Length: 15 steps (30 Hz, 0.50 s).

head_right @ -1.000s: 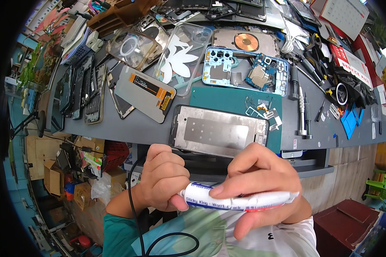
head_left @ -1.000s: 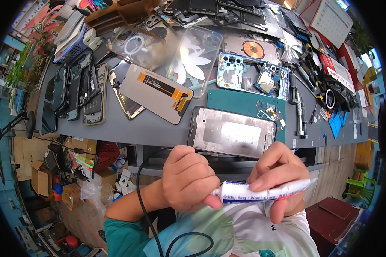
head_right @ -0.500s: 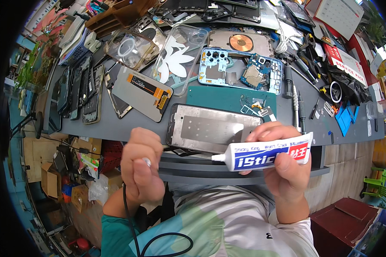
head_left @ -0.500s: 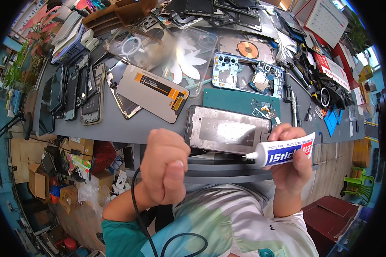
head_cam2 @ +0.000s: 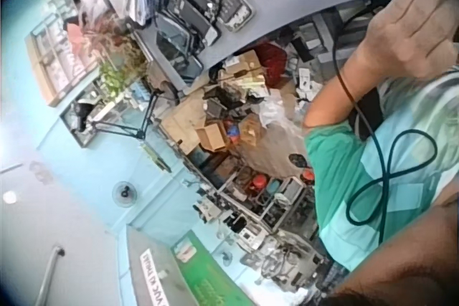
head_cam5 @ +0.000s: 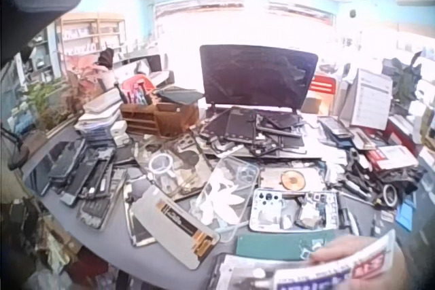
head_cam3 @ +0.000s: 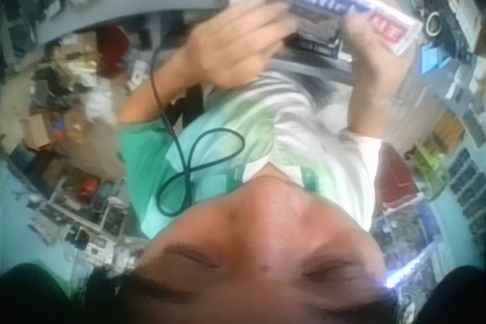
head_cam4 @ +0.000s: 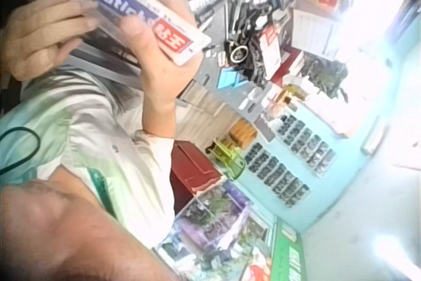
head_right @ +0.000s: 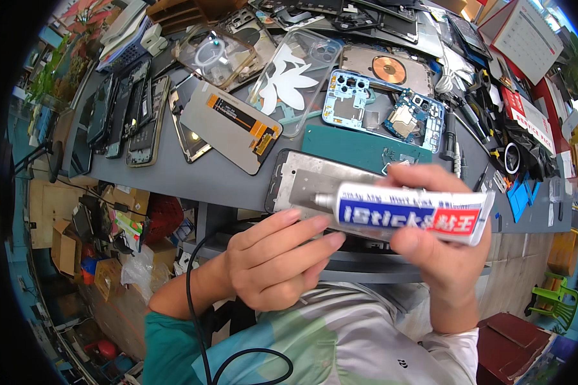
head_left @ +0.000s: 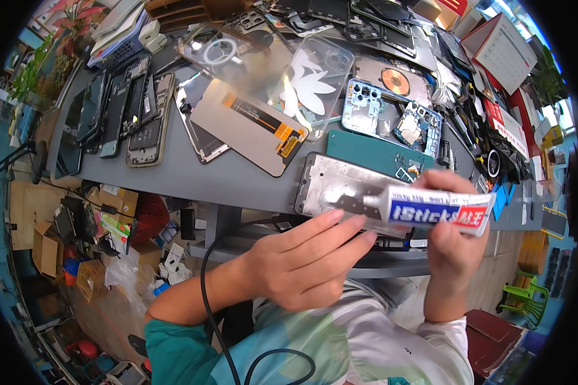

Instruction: The person cleans the back of a smartphone chassis, applies adhesive from a tube along the edges, and then attaches a new screen assembly. They press the screen into place and connect internal ribbon cables to the motherboard.

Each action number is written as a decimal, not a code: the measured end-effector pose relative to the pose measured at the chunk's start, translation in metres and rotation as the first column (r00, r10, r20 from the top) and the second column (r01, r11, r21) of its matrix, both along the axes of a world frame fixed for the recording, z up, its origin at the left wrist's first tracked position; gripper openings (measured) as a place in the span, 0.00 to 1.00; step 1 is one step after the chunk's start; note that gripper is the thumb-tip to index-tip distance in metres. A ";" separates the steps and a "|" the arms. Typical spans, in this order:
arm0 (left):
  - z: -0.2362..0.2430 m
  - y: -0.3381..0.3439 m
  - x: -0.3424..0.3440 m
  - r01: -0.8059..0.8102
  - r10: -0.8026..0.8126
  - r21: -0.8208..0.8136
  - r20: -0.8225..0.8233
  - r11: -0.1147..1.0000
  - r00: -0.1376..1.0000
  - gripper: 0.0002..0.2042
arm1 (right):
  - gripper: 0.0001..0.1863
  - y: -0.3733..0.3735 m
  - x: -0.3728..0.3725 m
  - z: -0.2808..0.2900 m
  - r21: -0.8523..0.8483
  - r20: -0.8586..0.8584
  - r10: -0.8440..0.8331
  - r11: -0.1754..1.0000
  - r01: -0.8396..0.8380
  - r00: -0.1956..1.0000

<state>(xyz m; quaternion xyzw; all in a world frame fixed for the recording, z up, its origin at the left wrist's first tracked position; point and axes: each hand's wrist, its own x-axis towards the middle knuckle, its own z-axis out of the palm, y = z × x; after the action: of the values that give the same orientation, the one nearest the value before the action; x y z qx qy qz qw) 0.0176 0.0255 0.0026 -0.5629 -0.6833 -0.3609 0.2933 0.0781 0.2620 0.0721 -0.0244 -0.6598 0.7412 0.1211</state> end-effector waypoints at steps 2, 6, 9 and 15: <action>0.004 0.003 -0.002 -0.009 0.010 -0.054 0.024 0.998 1.000 0.19 | 0.29 0.002 -0.019 0.009 0.057 0.090 0.065 0.996 -0.070 0.994; 0.003 0.007 -0.001 -0.031 0.036 -0.117 0.048 0.993 0.998 0.22 | 0.19 -0.016 -0.056 0.017 0.153 0.227 0.057 0.984 -0.093 0.972; 0.000 0.010 -0.001 -0.068 0.075 -0.093 0.082 0.993 0.994 0.23 | 0.16 -0.021 -0.066 0.012 0.157 0.244 0.091 0.979 -0.132 0.966; -0.003 0.010 -0.004 -0.105 0.115 -0.079 0.132 0.991 0.985 0.24 | 0.15 -0.026 -0.064 0.002 0.135 0.244 0.099 0.982 -0.135 0.965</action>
<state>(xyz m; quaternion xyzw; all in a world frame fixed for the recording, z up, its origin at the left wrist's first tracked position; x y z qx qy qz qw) 0.0137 0.0356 -0.0009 -0.5084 -0.7443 -0.3571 0.2450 0.0139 0.2360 0.0742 -0.0645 -0.7236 0.6872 -0.0008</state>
